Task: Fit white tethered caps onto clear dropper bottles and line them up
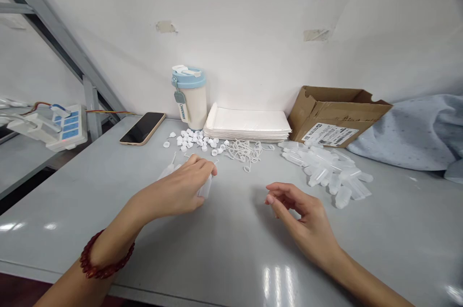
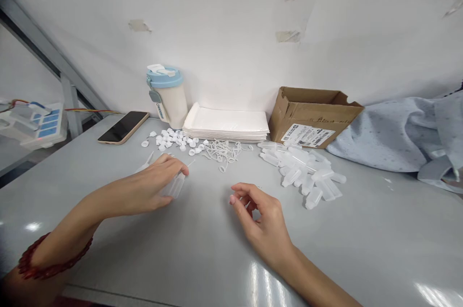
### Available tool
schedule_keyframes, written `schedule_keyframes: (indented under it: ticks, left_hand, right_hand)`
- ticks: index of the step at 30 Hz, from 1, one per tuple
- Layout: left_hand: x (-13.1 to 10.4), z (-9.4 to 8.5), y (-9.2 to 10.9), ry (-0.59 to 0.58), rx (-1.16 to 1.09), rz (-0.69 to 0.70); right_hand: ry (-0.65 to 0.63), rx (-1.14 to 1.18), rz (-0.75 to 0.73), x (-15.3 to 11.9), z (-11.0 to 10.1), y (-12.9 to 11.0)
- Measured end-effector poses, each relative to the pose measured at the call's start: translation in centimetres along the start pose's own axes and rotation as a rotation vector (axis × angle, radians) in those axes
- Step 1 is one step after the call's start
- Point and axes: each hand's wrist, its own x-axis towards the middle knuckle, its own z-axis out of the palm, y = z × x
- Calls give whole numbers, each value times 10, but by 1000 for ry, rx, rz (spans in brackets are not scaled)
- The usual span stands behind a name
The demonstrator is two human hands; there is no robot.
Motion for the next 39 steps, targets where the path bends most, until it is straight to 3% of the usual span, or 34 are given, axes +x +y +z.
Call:
schedule_keyframes:
  ticks: [7, 22, 31, 39]
  left_hand:
    - [-1, 1, -2, 31, -15, 37]
    - [2, -1, 5, -32, 8, -3]
    - [-2, 0, 1, 16, 10, 19]
    - [0, -1, 5, -32, 35, 20]
  right_hand:
    - [2, -17, 1, 1, 0, -1]
    - [2, -15, -1, 1, 0, 0]
    - [-4, -13, -5, 0, -1, 1]
    - [-5, -16, 14, 1, -1, 1]
